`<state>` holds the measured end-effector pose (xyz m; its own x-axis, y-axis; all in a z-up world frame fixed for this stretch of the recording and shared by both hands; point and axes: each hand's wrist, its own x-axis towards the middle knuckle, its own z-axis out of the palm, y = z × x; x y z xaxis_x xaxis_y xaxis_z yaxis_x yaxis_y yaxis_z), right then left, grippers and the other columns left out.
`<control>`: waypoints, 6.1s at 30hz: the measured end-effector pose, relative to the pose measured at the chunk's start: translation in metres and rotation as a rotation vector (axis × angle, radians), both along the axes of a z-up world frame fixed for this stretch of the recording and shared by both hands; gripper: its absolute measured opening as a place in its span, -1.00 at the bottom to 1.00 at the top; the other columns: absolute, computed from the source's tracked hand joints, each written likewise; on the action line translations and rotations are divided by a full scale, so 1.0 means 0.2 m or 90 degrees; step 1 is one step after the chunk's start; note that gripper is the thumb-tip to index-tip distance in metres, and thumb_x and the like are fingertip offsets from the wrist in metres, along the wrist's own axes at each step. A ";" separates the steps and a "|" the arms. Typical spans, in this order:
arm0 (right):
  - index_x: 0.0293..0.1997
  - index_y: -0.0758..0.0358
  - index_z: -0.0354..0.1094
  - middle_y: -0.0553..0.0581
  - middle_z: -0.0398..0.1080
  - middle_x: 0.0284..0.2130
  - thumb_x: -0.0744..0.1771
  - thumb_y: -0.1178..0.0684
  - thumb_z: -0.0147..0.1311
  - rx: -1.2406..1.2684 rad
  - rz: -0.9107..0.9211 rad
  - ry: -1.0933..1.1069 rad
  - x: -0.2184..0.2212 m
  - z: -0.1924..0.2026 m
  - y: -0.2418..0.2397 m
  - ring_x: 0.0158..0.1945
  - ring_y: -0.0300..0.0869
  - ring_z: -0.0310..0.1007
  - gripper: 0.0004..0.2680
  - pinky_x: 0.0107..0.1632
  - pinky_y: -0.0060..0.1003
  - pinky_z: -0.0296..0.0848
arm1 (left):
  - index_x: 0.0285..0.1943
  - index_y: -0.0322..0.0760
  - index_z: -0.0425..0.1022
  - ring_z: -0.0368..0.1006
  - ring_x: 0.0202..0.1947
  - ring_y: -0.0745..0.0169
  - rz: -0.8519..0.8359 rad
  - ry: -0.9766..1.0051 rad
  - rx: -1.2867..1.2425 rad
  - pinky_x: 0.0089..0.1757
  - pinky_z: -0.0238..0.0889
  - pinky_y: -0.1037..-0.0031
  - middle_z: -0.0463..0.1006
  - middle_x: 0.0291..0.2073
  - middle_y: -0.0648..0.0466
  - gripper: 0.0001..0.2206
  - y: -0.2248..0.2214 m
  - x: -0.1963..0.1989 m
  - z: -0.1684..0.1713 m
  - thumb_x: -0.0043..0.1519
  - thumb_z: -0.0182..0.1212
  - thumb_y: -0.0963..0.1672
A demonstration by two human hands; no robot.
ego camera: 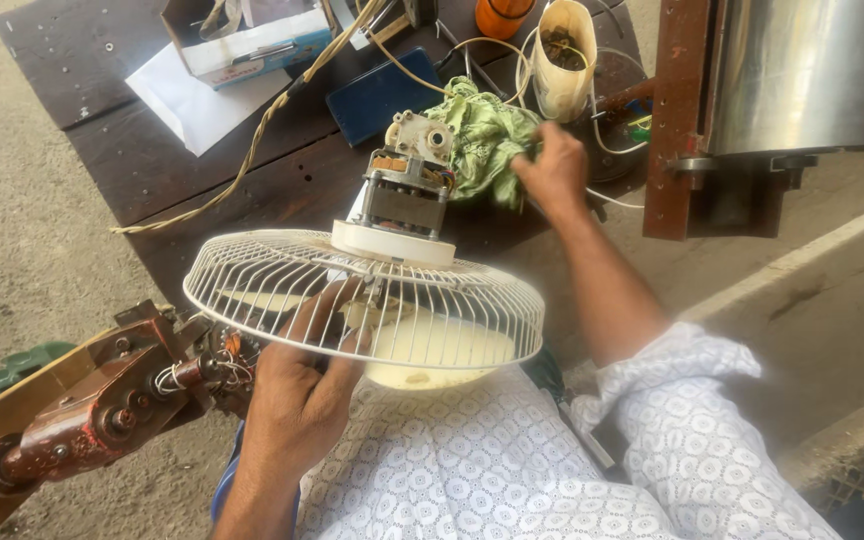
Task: The person cleans a table fan with a cloth, then uses a screwdriver to adjust the fan motor and housing. The person repeatedly handles a plastic container and wipes the fan blades and cage.
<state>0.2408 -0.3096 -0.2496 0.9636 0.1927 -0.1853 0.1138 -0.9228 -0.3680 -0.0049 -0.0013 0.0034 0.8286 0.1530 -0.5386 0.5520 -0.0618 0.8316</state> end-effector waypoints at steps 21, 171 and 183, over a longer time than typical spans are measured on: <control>0.10 0.18 0.43 0.15 0.48 -0.04 0.36 0.28 0.17 0.403 0.093 -0.314 0.20 0.29 0.27 -0.02 -0.10 0.61 -0.79 0.03 -0.21 0.72 | 0.35 -0.54 0.32 0.67 -0.12 0.00 0.019 -0.001 0.007 -0.19 0.62 0.22 0.64 -0.13 -0.31 -0.50 -0.02 -0.02 -0.04 0.29 0.09 -0.08; -0.19 0.42 0.16 0.14 0.20 -0.48 0.47 -0.01 -0.07 0.480 0.032 -0.279 -0.84 1.54 0.05 -0.44 -0.22 0.21 -0.76 -0.30 -0.30 0.28 | 0.48 -0.37 0.21 0.41 -0.54 0.50 -0.065 -0.266 -0.181 -0.46 0.47 0.62 0.57 -0.18 -0.02 -0.38 0.09 -0.03 -0.17 0.21 0.25 -0.11; 0.26 0.43 0.18 0.04 0.34 -0.24 0.42 -0.02 0.08 0.313 -0.185 0.467 -0.70 1.97 0.26 -0.20 -0.42 0.40 -0.65 -0.07 -0.38 0.51 | 0.53 -0.33 0.17 0.42 -0.57 0.47 -0.093 -0.252 -0.169 -0.45 0.49 0.60 0.61 -0.29 0.02 -0.35 0.09 -0.05 -0.20 0.24 0.23 -0.07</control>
